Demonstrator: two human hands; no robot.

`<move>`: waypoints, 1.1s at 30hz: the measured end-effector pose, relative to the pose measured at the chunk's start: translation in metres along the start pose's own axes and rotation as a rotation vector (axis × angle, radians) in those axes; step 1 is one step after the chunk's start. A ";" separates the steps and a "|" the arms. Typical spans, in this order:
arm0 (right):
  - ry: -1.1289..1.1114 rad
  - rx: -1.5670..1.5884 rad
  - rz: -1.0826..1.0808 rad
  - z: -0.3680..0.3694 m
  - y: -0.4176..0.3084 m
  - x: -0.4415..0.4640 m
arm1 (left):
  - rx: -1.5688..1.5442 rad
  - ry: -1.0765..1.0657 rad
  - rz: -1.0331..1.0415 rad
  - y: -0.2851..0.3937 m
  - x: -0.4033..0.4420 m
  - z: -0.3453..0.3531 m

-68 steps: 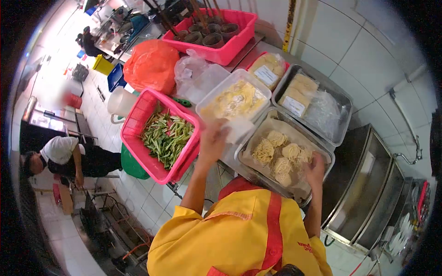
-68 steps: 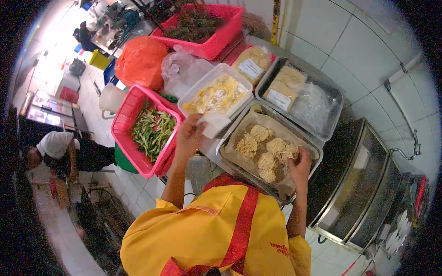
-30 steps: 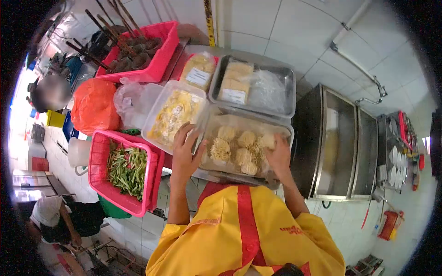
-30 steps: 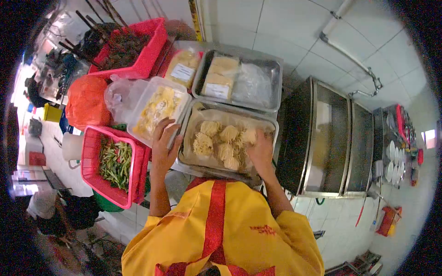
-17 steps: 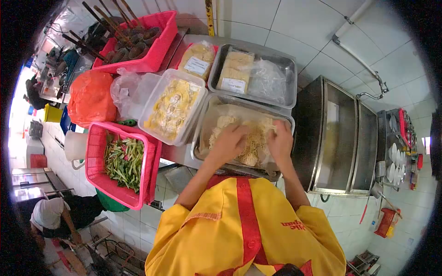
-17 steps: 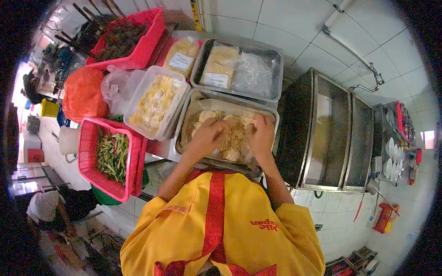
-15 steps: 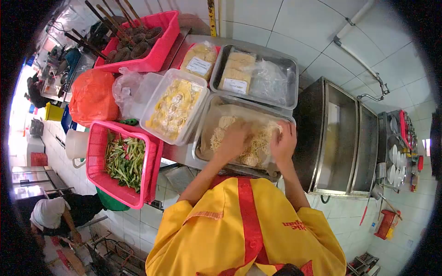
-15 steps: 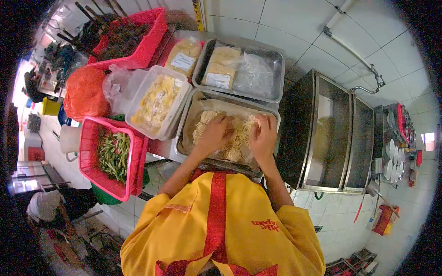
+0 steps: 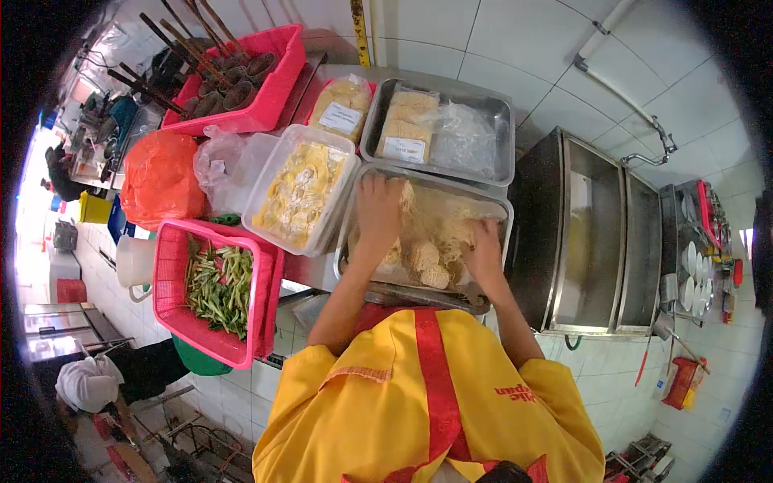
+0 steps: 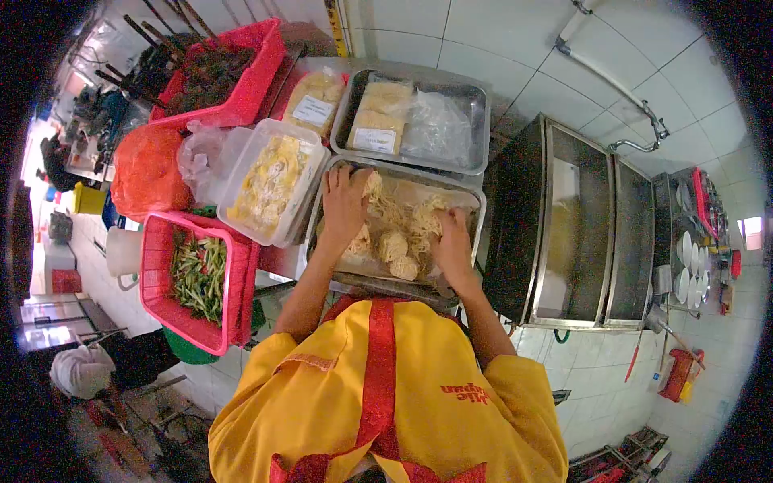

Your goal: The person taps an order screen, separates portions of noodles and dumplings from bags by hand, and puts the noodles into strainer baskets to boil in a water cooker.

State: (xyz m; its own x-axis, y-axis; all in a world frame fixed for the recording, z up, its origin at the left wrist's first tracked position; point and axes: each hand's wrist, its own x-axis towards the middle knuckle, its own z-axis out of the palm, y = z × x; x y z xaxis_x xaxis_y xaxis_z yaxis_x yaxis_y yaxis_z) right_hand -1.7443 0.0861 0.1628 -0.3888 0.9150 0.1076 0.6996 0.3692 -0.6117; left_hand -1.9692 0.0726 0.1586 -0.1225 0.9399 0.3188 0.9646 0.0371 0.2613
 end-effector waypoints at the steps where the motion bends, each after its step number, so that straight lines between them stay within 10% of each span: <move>1: 0.096 0.002 -0.064 -0.004 0.001 -0.002 | -0.007 0.002 0.016 0.000 0.000 -0.001; 6: 0.479 0.103 -0.217 -0.020 -0.018 -0.007 | 0.001 0.073 0.028 -0.005 -0.005 0.021; 8: 0.013 0.036 -0.042 -0.008 0.002 0.002 | -0.128 0.069 0.031 0.003 -0.004 0.021; 14: 0.478 0.156 -0.249 0.000 0.003 -0.008 | -0.617 -0.048 0.198 0.030 -0.028 0.008; 16: -0.106 0.069 0.030 0.007 0.020 -0.001 | -0.643 -0.072 0.195 0.037 -0.034 0.011; 21: 0.454 0.200 -0.236 -0.017 -0.019 -0.010 | -0.732 -0.144 0.105 0.032 -0.038 -0.001; 26: 0.091 0.039 -0.160 -0.020 -0.008 0.006 | -0.715 0.004 0.103 0.033 -0.031 -0.011; 30: 0.526 0.123 -0.400 -0.011 -0.011 -0.004 | -0.764 0.037 0.069 0.025 -0.029 -0.012; 33: 0.142 0.076 -0.145 -0.006 -0.010 0.010 | -0.752 0.038 0.043 0.030 -0.023 -0.020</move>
State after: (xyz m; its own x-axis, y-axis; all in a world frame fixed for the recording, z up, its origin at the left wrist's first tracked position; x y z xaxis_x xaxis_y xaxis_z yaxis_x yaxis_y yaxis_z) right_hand -1.7514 0.0921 0.1746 -0.3896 0.8691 0.3047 0.5933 0.4899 -0.6387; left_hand -1.9419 0.0450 0.1772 -0.1095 0.9225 0.3701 0.5504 -0.2538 0.7954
